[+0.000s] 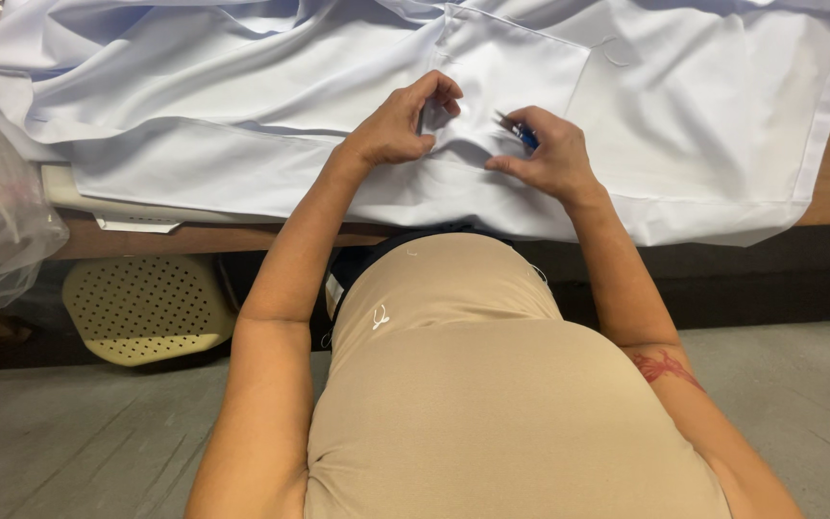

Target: The person uses a small pair of scissors to cut threads and seams on a large white fabric laid on a table. The person repeatedly lifts and repositions the fabric to access different areas while cutting.

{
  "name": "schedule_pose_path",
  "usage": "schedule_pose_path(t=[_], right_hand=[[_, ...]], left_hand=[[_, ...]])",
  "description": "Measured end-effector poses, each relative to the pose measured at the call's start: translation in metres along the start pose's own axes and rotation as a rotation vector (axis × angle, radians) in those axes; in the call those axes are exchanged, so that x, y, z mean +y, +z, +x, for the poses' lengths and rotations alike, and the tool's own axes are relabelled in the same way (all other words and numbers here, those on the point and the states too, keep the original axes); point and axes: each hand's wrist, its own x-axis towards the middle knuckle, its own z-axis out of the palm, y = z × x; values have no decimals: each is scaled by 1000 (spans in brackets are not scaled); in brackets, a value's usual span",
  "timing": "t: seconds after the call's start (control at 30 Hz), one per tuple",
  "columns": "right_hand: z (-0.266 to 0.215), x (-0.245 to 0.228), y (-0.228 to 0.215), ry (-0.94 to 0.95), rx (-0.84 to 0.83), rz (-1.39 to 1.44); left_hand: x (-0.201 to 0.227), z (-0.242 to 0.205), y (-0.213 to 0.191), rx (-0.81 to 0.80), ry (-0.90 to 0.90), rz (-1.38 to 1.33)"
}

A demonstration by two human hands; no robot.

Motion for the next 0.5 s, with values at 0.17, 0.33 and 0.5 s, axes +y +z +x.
schedule_pose_path(t=[0.17,0.33,0.5], right_hand=[[-6,11,-21,4,-49,-406],[-7,10,-49,82,-55,-284],[17,4,9,111,65,407]], left_hand=[[-10,-16,5,307,324,445],[-3,-35,18,535,31,334],[5,-25,37,555,104,466]])
